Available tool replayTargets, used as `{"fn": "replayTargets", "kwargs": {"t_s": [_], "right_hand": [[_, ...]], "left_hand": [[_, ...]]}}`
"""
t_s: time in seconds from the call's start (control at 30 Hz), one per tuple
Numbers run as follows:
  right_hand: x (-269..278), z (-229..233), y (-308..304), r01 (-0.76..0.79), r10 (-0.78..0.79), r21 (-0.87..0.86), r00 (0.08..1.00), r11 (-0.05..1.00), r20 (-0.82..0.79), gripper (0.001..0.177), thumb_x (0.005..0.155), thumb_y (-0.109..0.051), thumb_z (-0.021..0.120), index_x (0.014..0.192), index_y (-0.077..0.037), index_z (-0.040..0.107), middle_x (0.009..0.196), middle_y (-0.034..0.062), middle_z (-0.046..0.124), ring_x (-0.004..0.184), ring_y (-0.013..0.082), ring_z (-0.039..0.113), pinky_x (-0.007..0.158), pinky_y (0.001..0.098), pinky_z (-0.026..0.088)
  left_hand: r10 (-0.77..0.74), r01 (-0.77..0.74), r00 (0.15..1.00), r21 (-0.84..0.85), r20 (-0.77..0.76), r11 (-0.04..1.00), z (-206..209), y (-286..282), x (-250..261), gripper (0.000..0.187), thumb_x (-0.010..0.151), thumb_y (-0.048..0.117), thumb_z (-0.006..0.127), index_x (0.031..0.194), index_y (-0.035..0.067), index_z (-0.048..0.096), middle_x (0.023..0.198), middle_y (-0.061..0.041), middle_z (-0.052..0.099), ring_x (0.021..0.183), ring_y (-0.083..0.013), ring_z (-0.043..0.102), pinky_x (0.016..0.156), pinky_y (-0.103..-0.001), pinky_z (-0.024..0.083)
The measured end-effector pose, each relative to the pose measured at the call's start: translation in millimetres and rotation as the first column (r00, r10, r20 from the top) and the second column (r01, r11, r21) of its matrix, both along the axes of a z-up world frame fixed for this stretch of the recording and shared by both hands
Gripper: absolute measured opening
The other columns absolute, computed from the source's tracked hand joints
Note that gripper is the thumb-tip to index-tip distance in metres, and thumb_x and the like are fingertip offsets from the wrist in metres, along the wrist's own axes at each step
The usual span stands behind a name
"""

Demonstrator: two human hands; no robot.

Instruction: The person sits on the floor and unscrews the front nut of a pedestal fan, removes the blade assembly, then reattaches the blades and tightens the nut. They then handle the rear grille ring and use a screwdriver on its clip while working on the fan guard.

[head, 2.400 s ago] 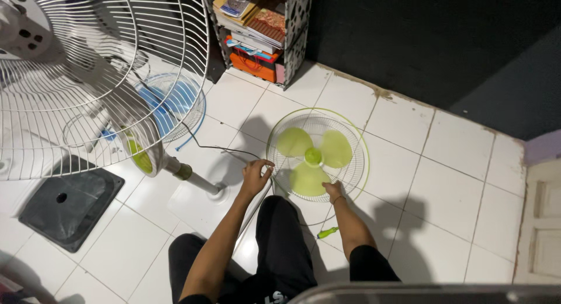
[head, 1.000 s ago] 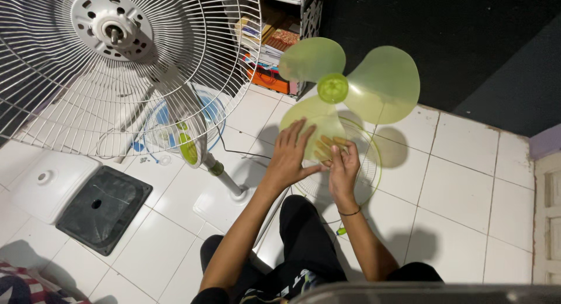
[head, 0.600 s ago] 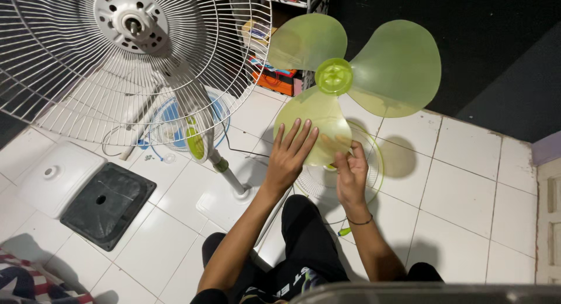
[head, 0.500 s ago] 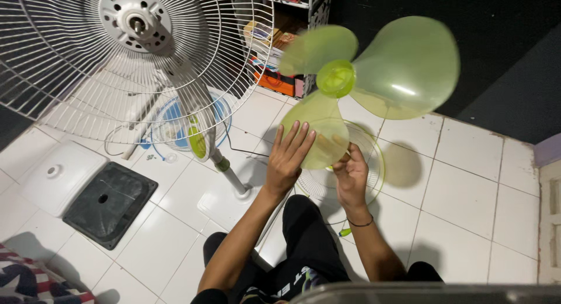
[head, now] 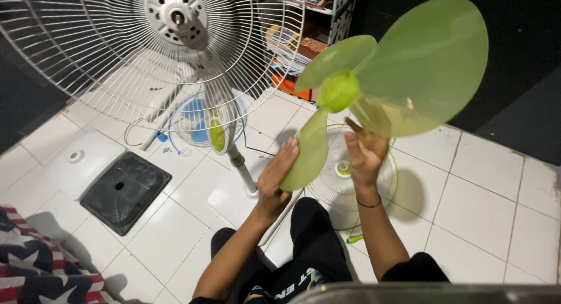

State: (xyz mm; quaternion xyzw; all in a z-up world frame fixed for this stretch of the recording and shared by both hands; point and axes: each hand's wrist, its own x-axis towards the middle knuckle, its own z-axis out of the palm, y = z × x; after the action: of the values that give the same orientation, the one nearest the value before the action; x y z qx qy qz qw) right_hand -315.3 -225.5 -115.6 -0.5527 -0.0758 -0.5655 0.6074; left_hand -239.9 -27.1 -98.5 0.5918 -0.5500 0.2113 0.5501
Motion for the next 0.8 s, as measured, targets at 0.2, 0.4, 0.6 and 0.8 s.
{"fn": "replayTargets", "kwargs": {"t_s": [0.2, 0.4, 0.6, 0.8], "right_hand": [[35, -15, 14, -0.115, 0.126, 0.068, 0.976, 0.991, -0.177, 0.043, 0.108, -0.003, 0.063, 0.148, 0.007, 0.05, 0.143, 0.0129, 0.061, 0.131, 0.022, 0.057, 0.113, 0.036, 0.045], [38, -14, 20, -0.1, 0.073, -0.16, 0.983, 0.982, -0.167, 0.03, 0.105, -0.009, 0.059, 0.132, 0.003, 0.057, 0.128, 0.0086, 0.066, 0.118, 0.0209, 0.063, 0.105, 0.0327, 0.049], [41, -31, 14, -0.051, 0.019, -0.151, 0.978, 0.987, -0.206, 0.034, 0.104, -0.019, 0.062, 0.132, 0.0, 0.06, 0.127, 0.007, 0.064, 0.117, 0.0186, 0.059, 0.106, 0.0331, 0.046], [33, -26, -3, -0.046, -0.035, -0.254, 0.951, 0.966, -0.306, 0.058, 0.106, -0.04, 0.057, 0.15, -0.003, 0.047, 0.151, 0.0079, 0.051, 0.139, 0.0183, 0.047, 0.121, 0.0356, 0.035]], "left_hand": [[-0.01, 0.016, 0.986, -0.034, 0.168, 0.999, -19, 19, 4, 0.052, 0.091, 0.002, 0.076, 0.138, -0.002, 0.055, 0.145, -0.022, 0.057, 0.14, -0.038, 0.054, 0.121, -0.054, 0.042], [-0.005, 0.02, 0.965, -0.052, 0.264, 0.998, -33, 33, 18, 0.047, 0.092, 0.001, 0.076, 0.136, -0.003, 0.057, 0.143, -0.024, 0.058, 0.139, -0.041, 0.056, 0.119, -0.057, 0.045], [-0.121, 0.123, 0.936, 0.014, 0.331, 0.992, -30, 45, 35, 0.05, 0.102, 0.029, 0.066, 0.141, 0.0, 0.053, 0.143, -0.024, 0.059, 0.138, -0.0379, 0.059, 0.119, -0.056, 0.044], [-0.061, 0.089, 0.954, -0.083, 0.294, 0.993, 0, 65, 78, 0.069, 0.1, 0.064, 0.045, 0.13, 0.003, 0.058, 0.132, -0.017, 0.066, 0.116, -0.0331, 0.066, 0.1, -0.044, 0.048]]}}
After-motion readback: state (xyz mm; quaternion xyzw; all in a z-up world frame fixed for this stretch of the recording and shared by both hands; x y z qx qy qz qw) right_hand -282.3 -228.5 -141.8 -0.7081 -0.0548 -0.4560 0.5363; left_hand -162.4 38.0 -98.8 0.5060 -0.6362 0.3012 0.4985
